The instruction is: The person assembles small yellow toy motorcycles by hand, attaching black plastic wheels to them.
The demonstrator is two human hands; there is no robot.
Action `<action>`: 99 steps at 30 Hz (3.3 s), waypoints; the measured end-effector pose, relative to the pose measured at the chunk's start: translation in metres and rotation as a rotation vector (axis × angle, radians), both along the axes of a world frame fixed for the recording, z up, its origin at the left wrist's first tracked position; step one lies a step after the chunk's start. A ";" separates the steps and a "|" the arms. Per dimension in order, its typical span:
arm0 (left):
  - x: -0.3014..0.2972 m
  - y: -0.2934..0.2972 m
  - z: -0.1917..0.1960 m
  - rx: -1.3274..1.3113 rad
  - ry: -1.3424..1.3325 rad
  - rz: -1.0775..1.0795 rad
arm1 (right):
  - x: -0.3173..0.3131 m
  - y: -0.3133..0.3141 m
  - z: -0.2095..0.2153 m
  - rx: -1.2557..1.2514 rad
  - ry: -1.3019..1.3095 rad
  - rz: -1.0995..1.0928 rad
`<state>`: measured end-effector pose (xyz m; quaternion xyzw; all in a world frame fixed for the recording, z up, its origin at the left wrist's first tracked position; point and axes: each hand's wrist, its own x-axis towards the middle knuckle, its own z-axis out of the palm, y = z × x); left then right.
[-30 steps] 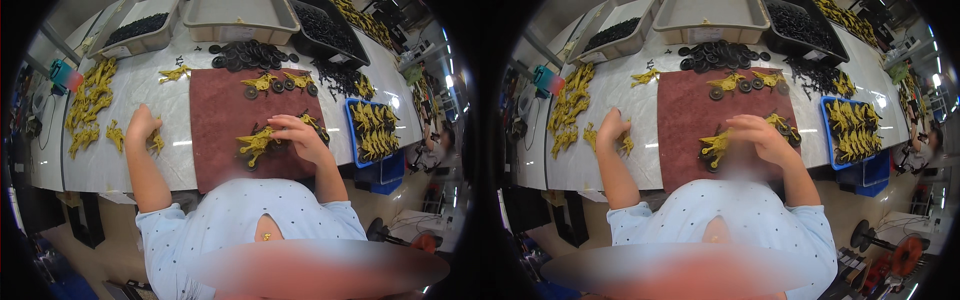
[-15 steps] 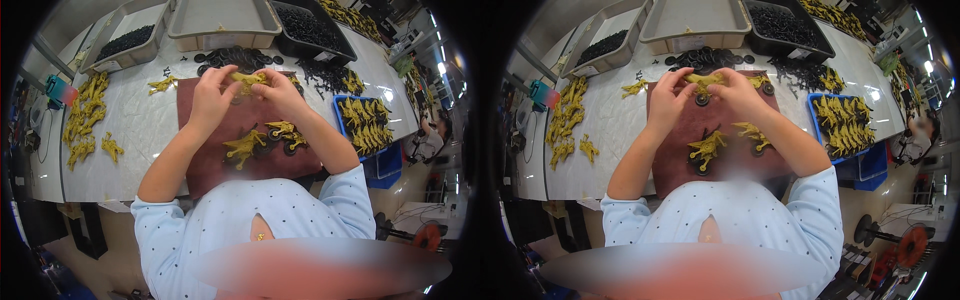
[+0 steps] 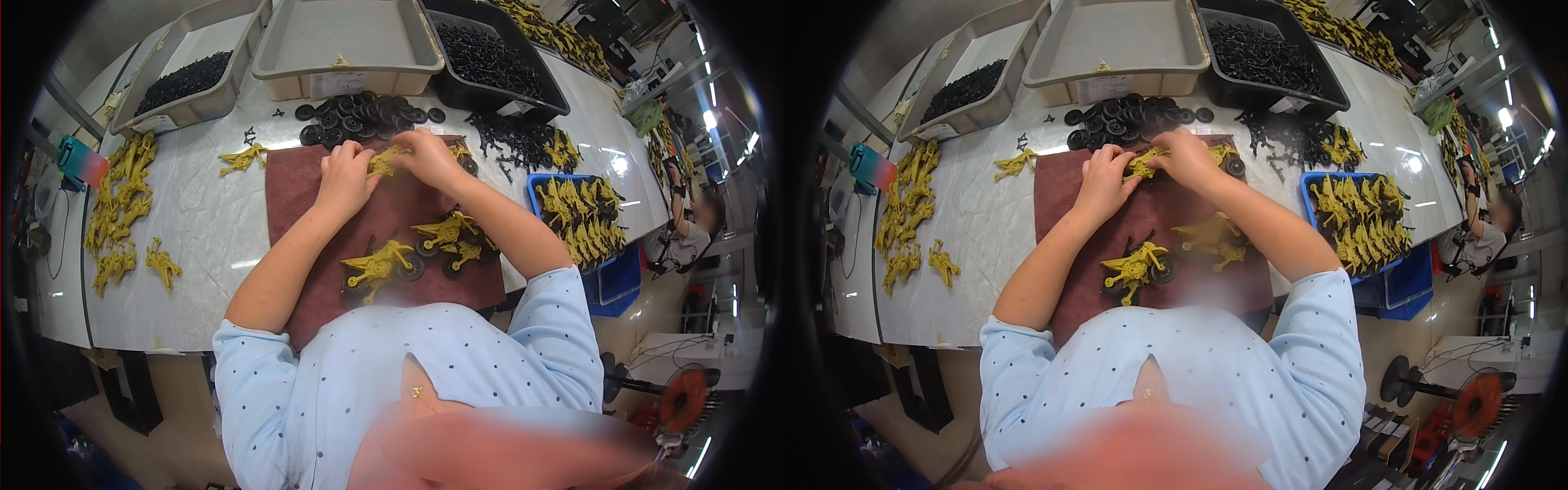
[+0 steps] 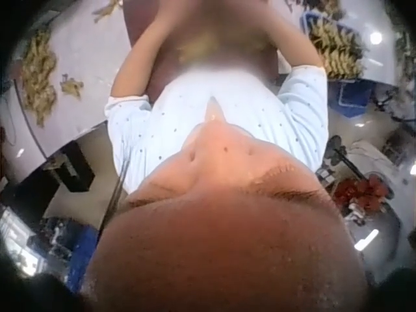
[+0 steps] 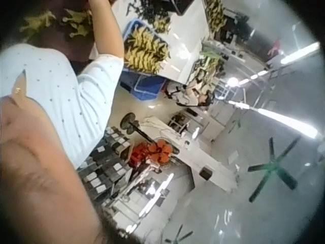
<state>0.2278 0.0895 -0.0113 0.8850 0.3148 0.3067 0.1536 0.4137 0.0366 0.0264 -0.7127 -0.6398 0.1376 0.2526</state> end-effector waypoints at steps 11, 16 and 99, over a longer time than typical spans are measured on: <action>0.005 0.001 -0.007 -0.029 0.062 0.041 | -0.005 0.004 -0.016 0.080 -0.169 -0.012; 0.005 -0.005 -0.002 0.031 0.087 0.054 | -0.005 0.000 -0.018 0.152 -0.170 0.015; -0.066 -0.041 0.056 -0.036 -0.281 -0.195 | -0.048 -0.058 0.037 0.118 0.574 0.286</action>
